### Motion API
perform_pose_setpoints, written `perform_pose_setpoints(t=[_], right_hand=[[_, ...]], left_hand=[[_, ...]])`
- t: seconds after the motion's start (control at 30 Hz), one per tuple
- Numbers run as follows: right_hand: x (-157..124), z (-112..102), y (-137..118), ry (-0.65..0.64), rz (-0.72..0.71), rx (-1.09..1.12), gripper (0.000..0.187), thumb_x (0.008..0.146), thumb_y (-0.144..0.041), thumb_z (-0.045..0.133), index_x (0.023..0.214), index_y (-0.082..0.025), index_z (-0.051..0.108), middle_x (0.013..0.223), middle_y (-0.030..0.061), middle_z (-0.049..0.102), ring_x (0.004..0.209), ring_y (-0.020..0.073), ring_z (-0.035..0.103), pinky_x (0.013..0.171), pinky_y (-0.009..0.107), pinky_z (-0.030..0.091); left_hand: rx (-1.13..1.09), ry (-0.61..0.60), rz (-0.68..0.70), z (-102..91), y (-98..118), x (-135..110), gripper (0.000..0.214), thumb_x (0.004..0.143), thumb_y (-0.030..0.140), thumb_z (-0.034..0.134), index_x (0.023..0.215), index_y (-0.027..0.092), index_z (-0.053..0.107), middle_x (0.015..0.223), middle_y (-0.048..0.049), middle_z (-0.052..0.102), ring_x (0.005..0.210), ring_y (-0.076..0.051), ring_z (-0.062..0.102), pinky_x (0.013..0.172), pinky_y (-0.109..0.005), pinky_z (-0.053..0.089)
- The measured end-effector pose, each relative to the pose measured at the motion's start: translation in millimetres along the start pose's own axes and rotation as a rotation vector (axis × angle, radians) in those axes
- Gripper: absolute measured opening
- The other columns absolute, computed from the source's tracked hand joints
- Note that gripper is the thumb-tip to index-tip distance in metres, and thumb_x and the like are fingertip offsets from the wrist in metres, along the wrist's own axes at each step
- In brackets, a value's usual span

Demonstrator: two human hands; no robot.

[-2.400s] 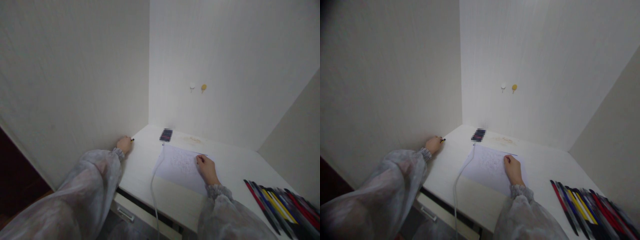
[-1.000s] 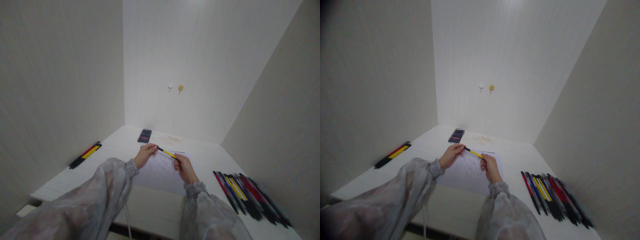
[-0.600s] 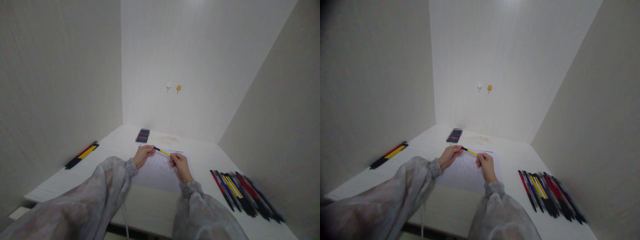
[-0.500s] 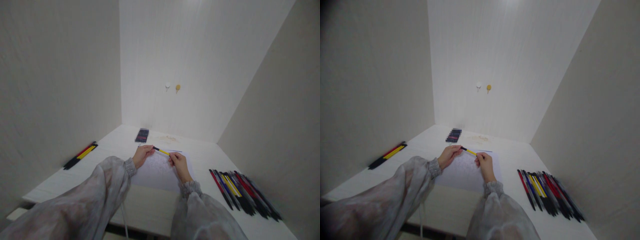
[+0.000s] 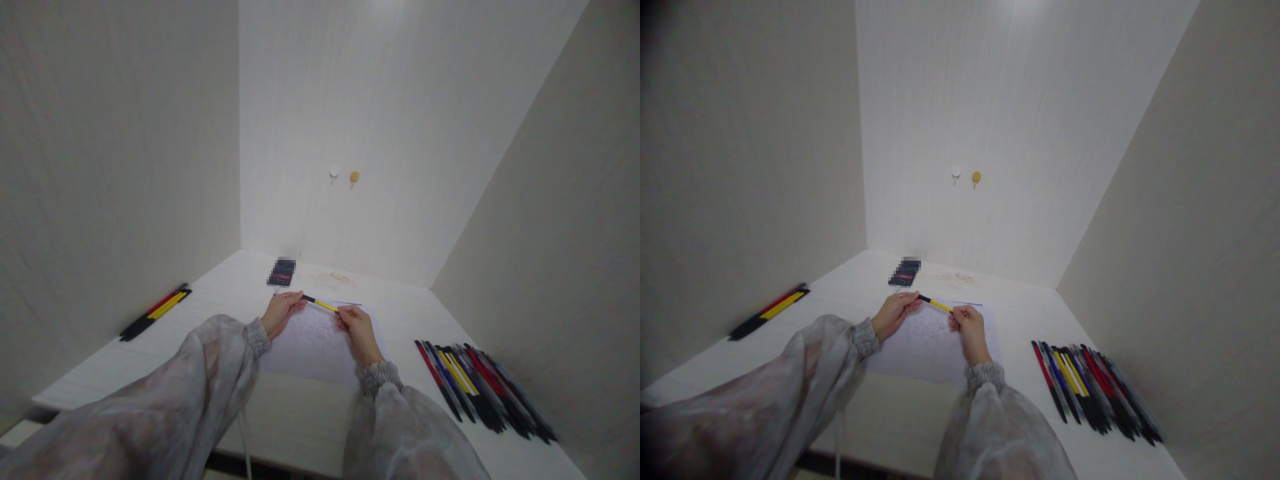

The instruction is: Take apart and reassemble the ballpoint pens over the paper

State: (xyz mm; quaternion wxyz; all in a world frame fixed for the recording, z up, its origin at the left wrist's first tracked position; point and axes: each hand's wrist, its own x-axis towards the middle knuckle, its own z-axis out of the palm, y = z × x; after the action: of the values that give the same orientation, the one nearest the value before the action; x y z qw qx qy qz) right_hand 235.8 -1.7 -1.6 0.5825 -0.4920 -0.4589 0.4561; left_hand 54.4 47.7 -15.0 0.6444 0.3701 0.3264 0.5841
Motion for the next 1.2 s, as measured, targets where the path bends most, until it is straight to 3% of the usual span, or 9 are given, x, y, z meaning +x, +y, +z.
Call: perform_pose_setpoints(t=[0.1, 0.23, 0.43, 0.6, 0.73, 0.9, 1.0, 1.1, 1.2], right_hand=[[1.3, -2.8, -0.3, 0.012, -0.039, 0.133, 0.023, 0.054, -0.030, 0.066, 0.070, -0.017, 0.056, 0.068, 0.0006, 0.060, 0.061, 0.0118, 0.056, 0.056, 0.023, 0.045], [0.5, -3.3, -0.5, -0.074, 0.196, 0.191, 0.030, 0.065, -0.044, 0.054, 0.077, -0.016, 0.053, 0.060, 0.0023, 0.059, 0.045, 0.0120, 0.053, 0.044, 0.027, 0.043], [1.4, -5.0, -0.1, 0.000, 0.034, 0.185, 0.020, 0.051, -0.020, 0.068, 0.066, -0.017, 0.054, 0.068, 0.0000, 0.060, 0.063, 0.0114, 0.057, 0.060, 0.023, 0.046], [1.0, -5.2, 0.7, -0.048, 0.272, 0.199, 0.019, 0.066, -0.033, 0.057, 0.068, -0.015, 0.053, 0.055, 0.0033, 0.058, 0.043, 0.0119, 0.052, 0.043, 0.026, 0.044], [3.6, -6.6, 1.4, 0.032, 0.161, 0.205, 0.013, 0.057, -0.013, 0.063, 0.061, -0.017, 0.052, 0.056, -0.0012, 0.057, 0.052, 0.0086, 0.054, 0.052, 0.019, 0.046], [2.7, -8.2, 1.8, -0.013, 0.254, 0.208, 0.016, 0.068, -0.032, 0.055, 0.069, -0.017, 0.052, 0.058, 0.0026, 0.059, 0.046, 0.0117, 0.054, 0.044, 0.026, 0.046], [4.9, -9.2, 4.8, 0.000, 0.263, 0.151, 0.011, 0.064, -0.025, 0.058, 0.062, -0.015, 0.052, 0.050, 0.0011, 0.056, 0.038, 0.0091, 0.049, 0.039, 0.022, 0.042], [8.0, -10.6, 5.9, 0.063, 0.187, 0.159, 0.011, 0.058, -0.014, 0.062, 0.059, -0.018, 0.052, 0.050, -0.0032, 0.055, 0.046, 0.0083, 0.051, 0.046, 0.020, 0.044], [6.4, -10.3, 3.5, 0.069, 0.184, 0.186, 0.012, 0.061, -0.023, 0.062, 0.069, -0.019, 0.052, 0.057, -0.0022, 0.057, 0.050, 0.0104, 0.055, 0.050, 0.023, 0.047]], left_hand=[[0.013, 0.002, 0.014, 0.5, 0.2, -0.6, 0.009, 0.063, 0.020, 0.065, 0.064, 0.012, 0.061, 0.065, -0.0007, 0.061, 0.064, -0.010, 0.057, 0.067, -0.022, 0.046], [0.035, -0.016, 0.027, 1.1, -0.1, -0.9, 0.011, 0.062, 0.021, 0.065, 0.065, 0.012, 0.061, 0.065, -0.0013, 0.061, 0.064, -0.010, 0.057, 0.068, -0.022, 0.046], [0.097, -0.026, 0.035, 2.5, 1.5, -3.6, 0.012, 0.063, 0.024, 0.064, 0.066, 0.012, 0.061, 0.066, -0.0026, 0.061, 0.066, -0.012, 0.057, 0.070, -0.025, 0.046], [0.081, -0.038, 0.044, 2.8, 1.0, -3.9, 0.013, 0.062, 0.023, 0.065, 0.064, 0.011, 0.061, 0.065, -0.0021, 0.061, 0.065, -0.011, 0.057, 0.070, -0.025, 0.046], [0.067, -0.040, 0.028, 1.3, -1.0, -1.3, 0.012, 0.062, 0.022, 0.065, 0.063, 0.011, 0.060, 0.063, -0.0015, 0.061, 0.063, -0.011, 0.057, 0.069, -0.024, 0.046], [0.057, -0.043, 0.035, 0.9, -1.8, -0.9, 0.012, 0.062, 0.022, 0.065, 0.064, 0.011, 0.060, 0.064, -0.0011, 0.061, 0.063, -0.010, 0.057, 0.068, -0.023, 0.046], [0.057, -0.057, 0.029, 1.7, -1.1, -2.4, 0.013, 0.063, 0.023, 0.065, 0.064, 0.011, 0.060, 0.065, -0.0013, 0.061, 0.062, -0.010, 0.057, 0.069, -0.023, 0.046], [0.035, -0.053, 0.027, 1.2, -0.7, -2.1, 0.014, 0.063, 0.023, 0.065, 0.063, 0.011, 0.060, 0.064, -0.0013, 0.061, 0.063, -0.010, 0.057, 0.070, -0.023, 0.046], [0.015, -0.042, 0.035, -0.7, -1.1, -0.1, 0.014, 0.062, 0.022, 0.066, 0.064, 0.010, 0.060, 0.065, -0.0013, 0.060, 0.066, -0.010, 0.057, 0.072, -0.023, 0.045]])
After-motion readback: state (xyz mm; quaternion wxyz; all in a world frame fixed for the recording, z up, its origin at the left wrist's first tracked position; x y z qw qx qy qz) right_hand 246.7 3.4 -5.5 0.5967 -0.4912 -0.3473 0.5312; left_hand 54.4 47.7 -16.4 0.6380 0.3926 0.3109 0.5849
